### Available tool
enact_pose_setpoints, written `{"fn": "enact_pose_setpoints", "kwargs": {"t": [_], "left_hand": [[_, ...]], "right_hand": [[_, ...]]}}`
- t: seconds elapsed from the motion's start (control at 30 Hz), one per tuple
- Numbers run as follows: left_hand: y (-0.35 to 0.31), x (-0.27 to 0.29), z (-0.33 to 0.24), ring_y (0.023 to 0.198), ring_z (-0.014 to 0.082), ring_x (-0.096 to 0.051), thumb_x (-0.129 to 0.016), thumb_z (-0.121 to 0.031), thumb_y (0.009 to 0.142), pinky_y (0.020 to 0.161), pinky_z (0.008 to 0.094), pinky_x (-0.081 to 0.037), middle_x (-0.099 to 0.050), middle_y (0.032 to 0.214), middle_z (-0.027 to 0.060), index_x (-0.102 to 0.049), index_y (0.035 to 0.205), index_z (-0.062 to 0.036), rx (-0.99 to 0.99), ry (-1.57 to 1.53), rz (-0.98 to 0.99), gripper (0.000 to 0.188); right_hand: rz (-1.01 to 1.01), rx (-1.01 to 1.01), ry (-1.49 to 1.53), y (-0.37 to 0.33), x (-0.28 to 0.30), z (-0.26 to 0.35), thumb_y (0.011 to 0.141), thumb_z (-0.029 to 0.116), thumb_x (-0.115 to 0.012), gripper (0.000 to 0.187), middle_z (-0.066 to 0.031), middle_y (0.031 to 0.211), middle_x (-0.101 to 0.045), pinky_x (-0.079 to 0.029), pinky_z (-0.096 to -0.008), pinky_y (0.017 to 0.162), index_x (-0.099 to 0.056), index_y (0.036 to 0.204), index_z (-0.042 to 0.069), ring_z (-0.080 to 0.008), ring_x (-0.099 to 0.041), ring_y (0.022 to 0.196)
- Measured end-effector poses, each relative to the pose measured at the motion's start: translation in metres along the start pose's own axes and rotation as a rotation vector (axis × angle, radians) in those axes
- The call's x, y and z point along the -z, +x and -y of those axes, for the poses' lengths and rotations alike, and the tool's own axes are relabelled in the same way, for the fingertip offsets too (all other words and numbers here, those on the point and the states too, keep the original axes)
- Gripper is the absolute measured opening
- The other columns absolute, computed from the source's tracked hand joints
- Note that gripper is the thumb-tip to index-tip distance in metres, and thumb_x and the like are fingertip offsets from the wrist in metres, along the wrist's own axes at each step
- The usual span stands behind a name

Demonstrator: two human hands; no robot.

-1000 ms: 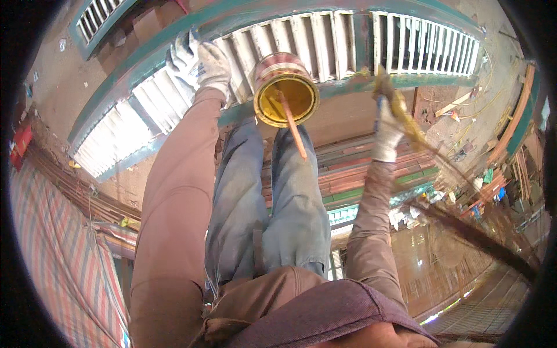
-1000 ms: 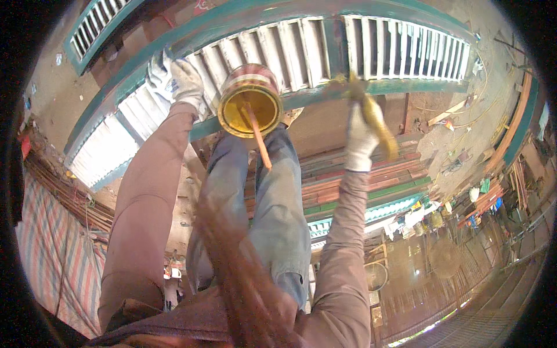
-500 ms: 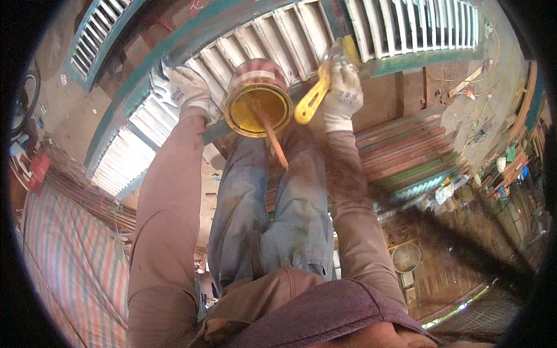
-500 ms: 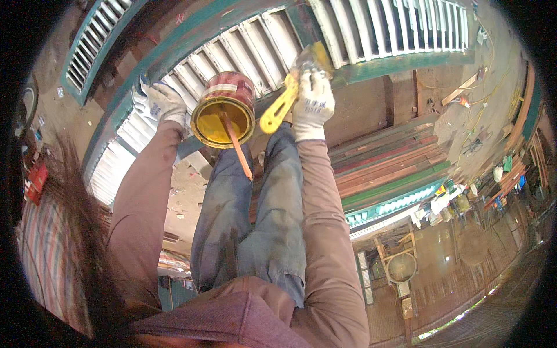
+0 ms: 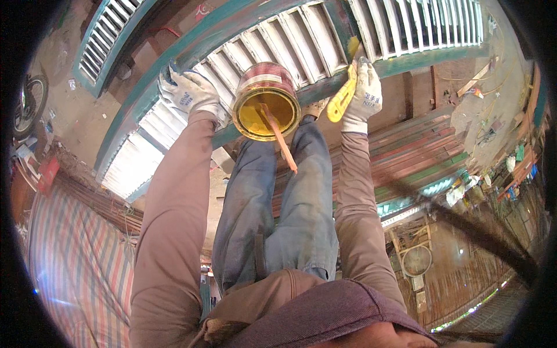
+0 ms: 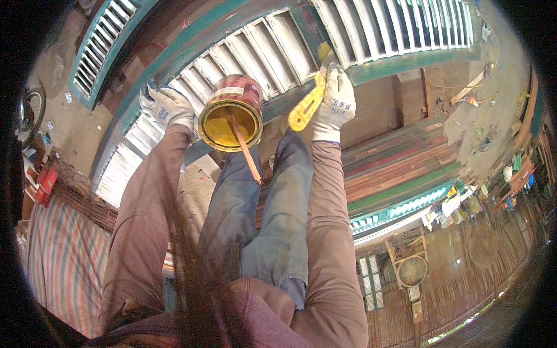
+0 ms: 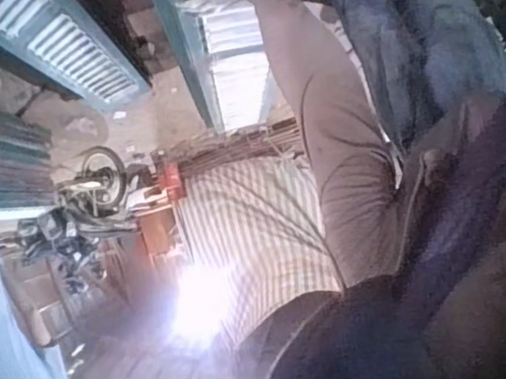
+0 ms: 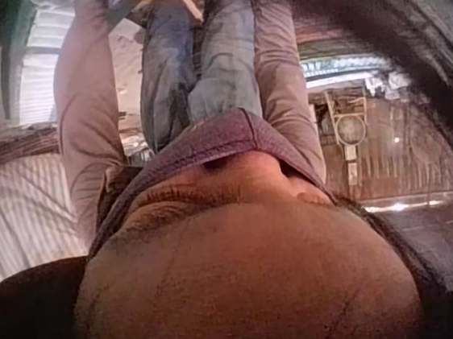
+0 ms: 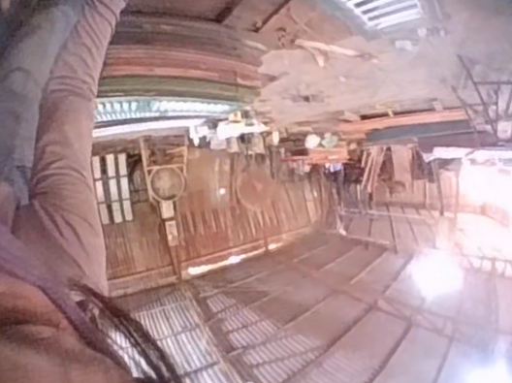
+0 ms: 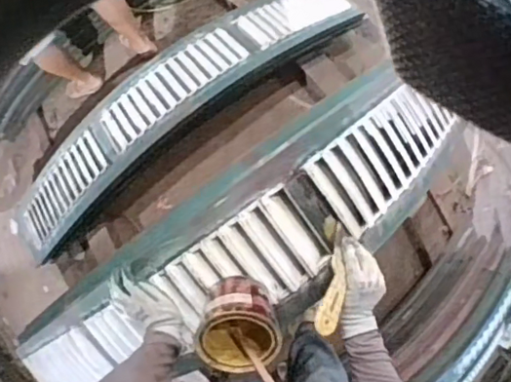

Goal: The person paints the edges and slats of metal window frames using a yellow-handled brush and a paint can. They repeatedly dip the brush into the can and apply paint to the frame surfaces while standing in a workshop.

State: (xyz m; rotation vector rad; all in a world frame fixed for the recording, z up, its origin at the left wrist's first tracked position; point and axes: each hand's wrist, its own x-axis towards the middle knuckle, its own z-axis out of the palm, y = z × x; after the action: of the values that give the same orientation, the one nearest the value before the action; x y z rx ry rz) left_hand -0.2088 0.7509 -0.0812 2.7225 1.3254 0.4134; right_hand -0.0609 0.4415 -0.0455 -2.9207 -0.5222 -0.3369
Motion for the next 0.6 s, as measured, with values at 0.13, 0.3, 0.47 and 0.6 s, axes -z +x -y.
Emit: {"fn": "enact_pose_setpoints", "kwargs": {"t": [0.13,0.3,0.47,0.6], "left_hand": [[0.0,-0.004,0.004,0.121,0.0424,-0.042,-0.047,-0.013,0.091,0.101,0.0519,-0.035,-0.044,0.13,0.027,-0.046,0.125,0.0027,-0.03,0.101,-0.077,0.037],[0.004,0.01,-0.01,0.117,0.0431,-0.046,-0.048,-0.013,0.09,0.101,0.0526,-0.035,-0.049,0.124,0.0278,-0.049,0.12,0.0037,0.014,0.175,-0.028,0.034],[0.002,0.004,-0.003,0.121,0.0436,-0.043,-0.05,-0.013,0.086,0.105,0.0555,-0.031,-0.047,0.127,0.0277,-0.049,0.122,0.0028,-0.004,0.103,-0.024,0.039],[0.001,0.006,-0.001,0.124,0.0422,-0.042,-0.052,-0.013,0.084,0.107,0.0552,-0.029,-0.046,0.129,0.0259,-0.049,0.123,0.0016,0.031,0.141,0.0,0.042]], "right_hand": [[0.157,0.125,0.022,-0.008,0.007,0.014,0.078,0.018,-0.07,0.031,-0.0091,0.105,-0.068,-0.055,-0.0359,0.08,-0.068,0.108,0.012,-0.0268,-0.067,0.096],[0.127,0.076,0.089,-0.008,0.015,0.001,0.083,0.018,-0.069,0.033,-0.0087,0.108,-0.069,-0.056,-0.0341,0.075,-0.067,0.116,0.014,-0.0245,-0.068,0.094],[0.147,0.04,-0.014,0.019,0.006,0.018,0.086,0.018,-0.063,0.034,-0.0103,0.11,-0.068,-0.055,-0.0343,0.078,-0.064,0.119,0.012,-0.0261,-0.067,0.097],[0.192,0.066,0.118,0.008,0.008,0.02,0.084,0.017,-0.065,0.033,-0.0084,0.11,-0.069,-0.055,-0.0324,0.076,-0.066,0.117,0.014,-0.0249,-0.068,0.094]]}}
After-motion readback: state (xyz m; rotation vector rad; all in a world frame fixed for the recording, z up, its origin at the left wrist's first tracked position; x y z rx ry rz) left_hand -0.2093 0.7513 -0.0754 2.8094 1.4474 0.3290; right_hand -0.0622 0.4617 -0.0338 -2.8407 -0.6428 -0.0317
